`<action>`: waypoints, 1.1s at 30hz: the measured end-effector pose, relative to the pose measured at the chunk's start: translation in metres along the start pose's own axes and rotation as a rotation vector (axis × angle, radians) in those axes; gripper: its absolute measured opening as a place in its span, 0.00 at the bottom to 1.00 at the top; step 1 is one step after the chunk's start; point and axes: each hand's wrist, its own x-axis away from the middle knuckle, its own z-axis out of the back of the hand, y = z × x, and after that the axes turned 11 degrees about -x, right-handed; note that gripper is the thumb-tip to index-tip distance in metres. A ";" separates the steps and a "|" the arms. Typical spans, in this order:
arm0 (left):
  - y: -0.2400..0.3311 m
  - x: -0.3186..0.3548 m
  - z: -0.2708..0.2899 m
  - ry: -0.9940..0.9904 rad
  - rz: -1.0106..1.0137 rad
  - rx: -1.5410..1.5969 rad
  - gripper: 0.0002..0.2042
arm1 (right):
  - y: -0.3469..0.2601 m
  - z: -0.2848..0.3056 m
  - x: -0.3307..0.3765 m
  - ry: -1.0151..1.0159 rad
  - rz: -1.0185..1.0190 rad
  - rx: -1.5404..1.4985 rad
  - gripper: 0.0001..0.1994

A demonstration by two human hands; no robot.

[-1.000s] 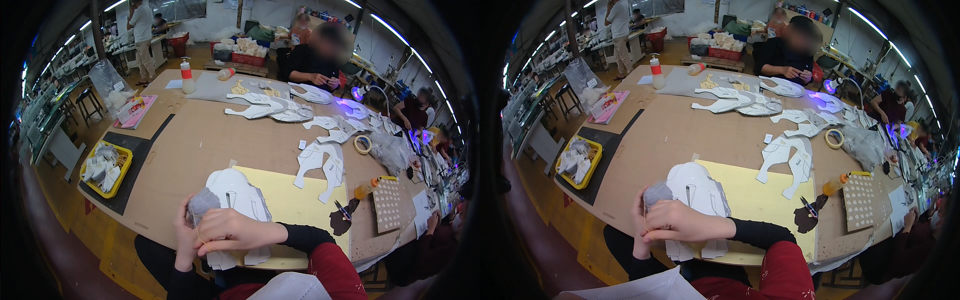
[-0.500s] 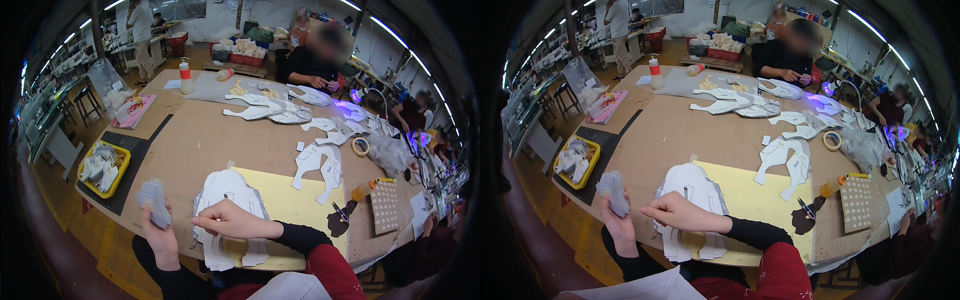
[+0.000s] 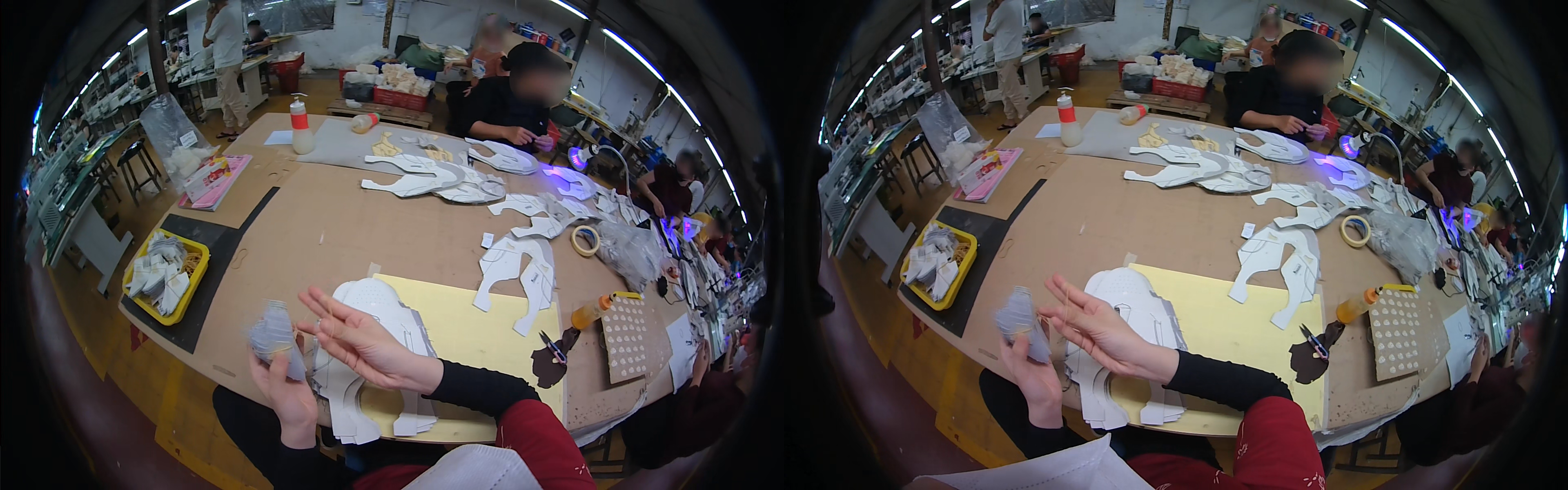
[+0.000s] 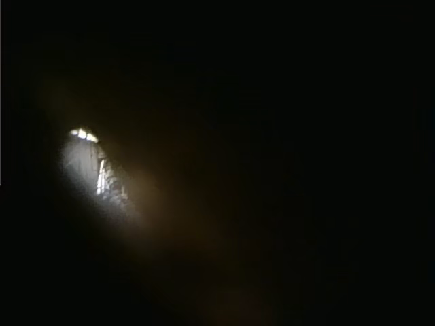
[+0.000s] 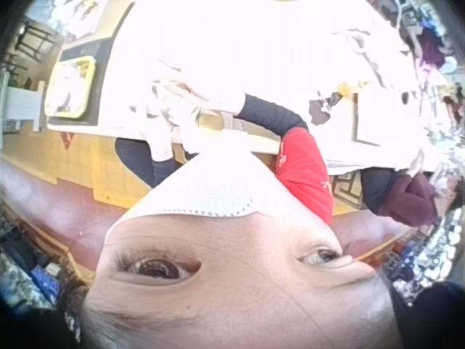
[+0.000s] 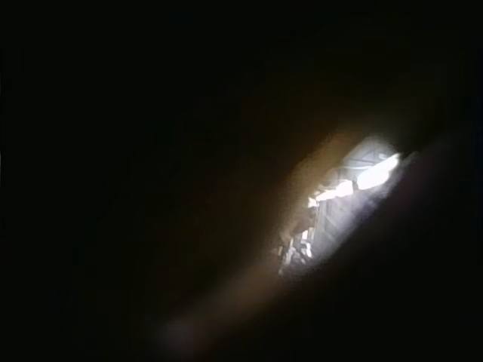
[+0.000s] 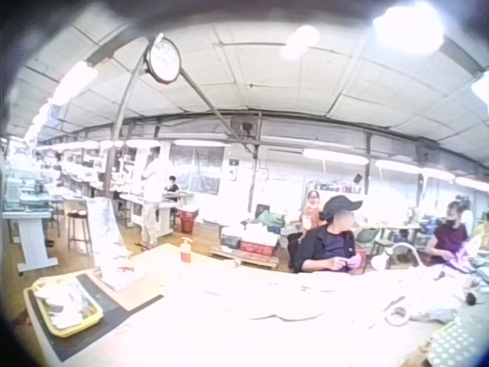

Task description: The person gathers cut fabric pieces from a table, aligns them into a stack, and secures the stack with a rubber band. The person then places the bundled stack into a yellow tray on the table.

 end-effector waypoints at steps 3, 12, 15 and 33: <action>-0.008 -0.003 0.009 -0.026 -0.079 -0.153 0.32 | 0.004 -0.010 -0.001 0.007 0.016 0.244 0.38; -0.003 -0.009 0.025 -0.406 -0.239 -0.497 0.33 | 0.000 0.000 0.001 -0.006 0.145 0.697 0.29; 0.001 -0.007 0.026 -0.463 -0.253 -0.554 0.33 | -0.001 -0.001 0.003 0.023 0.116 0.665 0.26; 0.008 -0.003 0.020 -0.150 -0.016 -0.198 0.33 | -0.003 -0.012 0.007 -0.256 0.229 1.063 0.43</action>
